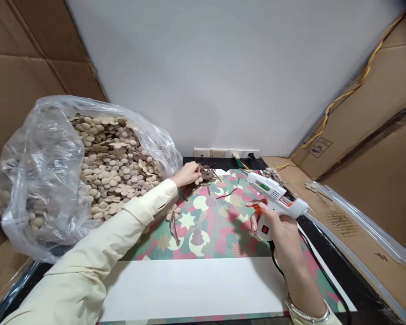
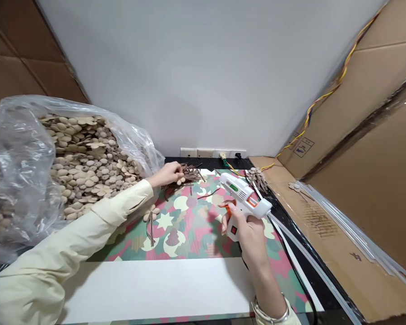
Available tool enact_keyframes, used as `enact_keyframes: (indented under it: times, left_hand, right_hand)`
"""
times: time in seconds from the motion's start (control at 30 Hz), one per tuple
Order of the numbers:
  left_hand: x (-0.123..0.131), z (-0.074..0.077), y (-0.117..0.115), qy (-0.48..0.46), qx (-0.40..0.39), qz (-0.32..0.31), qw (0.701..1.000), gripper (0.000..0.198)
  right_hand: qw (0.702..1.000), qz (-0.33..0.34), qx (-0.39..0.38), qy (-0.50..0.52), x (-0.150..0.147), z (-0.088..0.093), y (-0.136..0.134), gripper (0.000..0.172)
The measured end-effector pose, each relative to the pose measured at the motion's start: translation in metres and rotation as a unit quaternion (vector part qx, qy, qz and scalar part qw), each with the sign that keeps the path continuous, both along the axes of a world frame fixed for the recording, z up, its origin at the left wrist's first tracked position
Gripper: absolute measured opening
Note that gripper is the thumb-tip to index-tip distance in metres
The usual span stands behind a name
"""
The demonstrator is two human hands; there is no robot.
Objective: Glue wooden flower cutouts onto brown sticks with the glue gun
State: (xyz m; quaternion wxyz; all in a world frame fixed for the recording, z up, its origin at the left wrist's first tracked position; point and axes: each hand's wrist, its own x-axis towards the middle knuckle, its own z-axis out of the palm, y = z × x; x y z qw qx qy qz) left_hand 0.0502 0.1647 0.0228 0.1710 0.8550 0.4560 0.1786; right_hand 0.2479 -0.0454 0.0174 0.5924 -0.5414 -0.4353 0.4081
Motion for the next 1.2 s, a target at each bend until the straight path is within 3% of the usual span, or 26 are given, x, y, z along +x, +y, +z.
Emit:
enact_keyframes:
  times: [0.27,0.57,0.7,0.8,0.87,1.03,1.2]
  left_hand:
    - [-0.015,0.045,-0.009,-0.012,0.071,-0.026,0.997,0.017]
    - [-0.015,0.037,-0.037,0.008,0.082,-0.061,0.995,0.019]
    - [-0.024,0.044,-0.051,-0.047,-0.011,-0.093,0.994,0.023]
    - [-0.030,0.048,-0.059,-0.151,-0.125,-0.135,0.971,0.025]
    - [-0.030,0.046,-0.060,-0.193,-0.134,-0.095,0.967,0.024]
    - [-0.020,0.032,-0.053,-0.223,-0.032,0.072,0.972,0.016]
    - [-0.019,0.029,-0.055,-0.241,0.064,0.124,0.960,0.012]
  right_hand:
    - [1.000,0.009,0.018,0.007,0.002,0.000,-0.001,0.026]
    - [1.000,0.011,0.017,0.016,0.004,0.000,-0.001,0.026]
    - [0.999,0.042,0.016,0.026,0.005,0.004,-0.005,0.025]
    - [0.997,0.054,0.027,0.039,0.006,0.008,-0.006,0.022]
    - [0.996,0.058,0.040,0.049,0.008,0.010,-0.007,0.020]
    - [0.993,0.047,0.062,0.088,0.020,0.013,-0.010,0.021]
    - [0.990,0.028,0.079,0.112,0.039,0.014,-0.014,0.023]
